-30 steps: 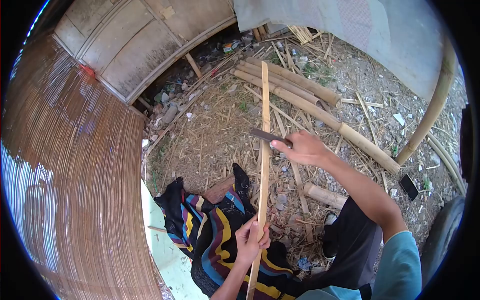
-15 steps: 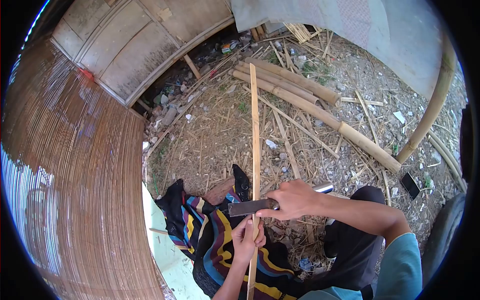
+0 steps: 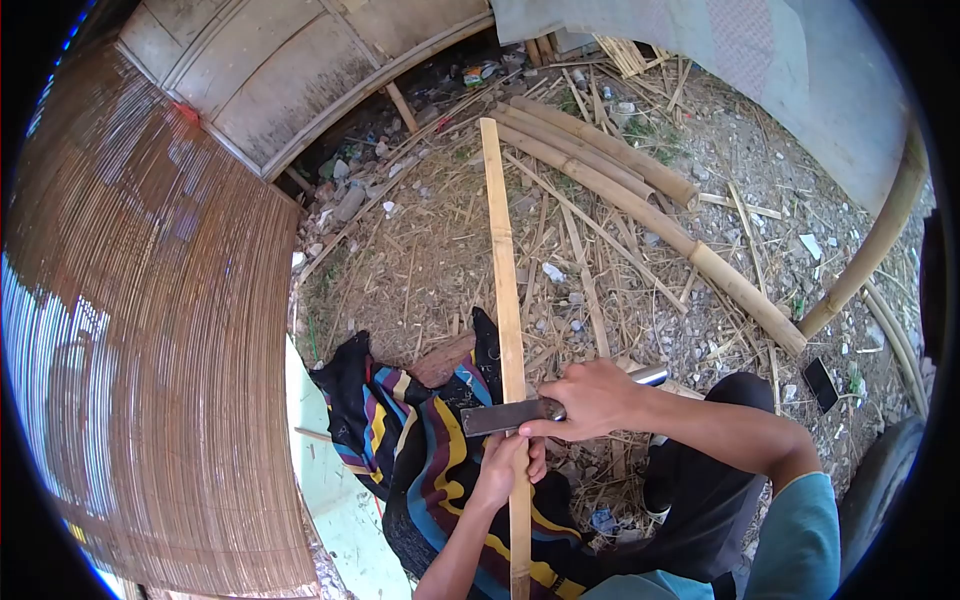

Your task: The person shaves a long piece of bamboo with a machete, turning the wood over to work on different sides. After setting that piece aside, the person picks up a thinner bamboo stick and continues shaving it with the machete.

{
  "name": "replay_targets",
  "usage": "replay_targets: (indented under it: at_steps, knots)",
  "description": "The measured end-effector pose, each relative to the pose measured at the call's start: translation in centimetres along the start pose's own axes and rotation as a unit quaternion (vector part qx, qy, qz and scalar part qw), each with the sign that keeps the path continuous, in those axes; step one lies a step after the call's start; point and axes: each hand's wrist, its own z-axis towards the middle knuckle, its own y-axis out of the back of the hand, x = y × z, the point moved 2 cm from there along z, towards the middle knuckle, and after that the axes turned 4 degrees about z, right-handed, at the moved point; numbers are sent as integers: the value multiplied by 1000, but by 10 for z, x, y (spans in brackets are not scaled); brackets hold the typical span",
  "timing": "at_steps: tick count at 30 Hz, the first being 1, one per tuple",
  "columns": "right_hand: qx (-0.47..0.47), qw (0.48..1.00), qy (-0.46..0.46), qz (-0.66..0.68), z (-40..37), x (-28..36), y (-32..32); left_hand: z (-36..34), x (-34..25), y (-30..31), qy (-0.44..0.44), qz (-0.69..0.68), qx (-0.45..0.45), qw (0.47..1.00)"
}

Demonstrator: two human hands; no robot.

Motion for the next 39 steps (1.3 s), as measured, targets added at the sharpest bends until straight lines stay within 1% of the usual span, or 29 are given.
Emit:
replay_targets:
  at_steps: [1, 3, 7, 9, 10, 12, 13, 15, 17, 19, 20, 22, 26, 28, 32, 34, 35, 37, 39]
  knots:
    - [2, 1000, 3, 0, 1, 1, -1, 0, -1, -1, -2, -1, -3, 1000]
    - [19, 1000, -3, -6, 1, 0, -4, 1, -5, -1, -46, 83, -30, 995]
    - [8, 1000, -4, 7, 2, 0, -4, 0, -12, -4, -73, 68, -44, 994]
    - [-41, 999, 16, 20, 5, -2, -6, 0, -14, 5, -75, 27, -14, 997]
    - [-40, 999, 18, 20, 6, -2, -4, 1, -15, 11, -76, 26, -16, 997]
    - [-16, 999, -28, 36, 7, -1, 4, 2, -16, 17, -59, -47, 49, 996]
    - [-15, 999, -25, 35, 7, -1, 4, 2, -16, 14, -62, -49, 48, 996]
    - [-55, 998, -19, 32, 9, -2, 5, 0, -18, 4, -61, -65, -14, 996]
    - [-54, 998, -15, 39, 10, -2, 6, -1, -26, -2, -61, -70, -4, 996]
    - [-52, 998, -12, 45, 11, 0, 5, -1, -33, -5, -10, -125, 22, 992]
    - [-60, 997, -8, 37, 10, 2, 5, -1, -35, -4, -12, -126, 20, 992]
    - [-68, 997, -3, 29, 10, 4, 5, -1, -36, -4, 23, -302, 106, 947]
    - [-42, 999, -8, 19, 12, 7, 3, 6, -18, 8, 47, -300, 86, 949]
    - [-37, 999, -4, 18, 12, 8, 3, 2, -25, -1, 47, -249, 45, 966]
    - [-33, 999, 16, 10, 11, 9, -3, 0, -18, -2, 37, -225, 38, 973]
    - [-36, 999, 22, 5, 9, 10, -8, 0, -10, -3, 32, -91, -57, 994]
    - [-35, 999, 32, -6, 7, 13, -9, -1, -8, -8, 34, -92, -56, 994]
    - [-36, 998, 39, -16, 7, 14, -9, -6, -14, -21, 10, 43, -151, 988]
    - [0, 999, 45, -26, 8, 14, -9, -6, -10, -17, 14, 54, -151, 987]
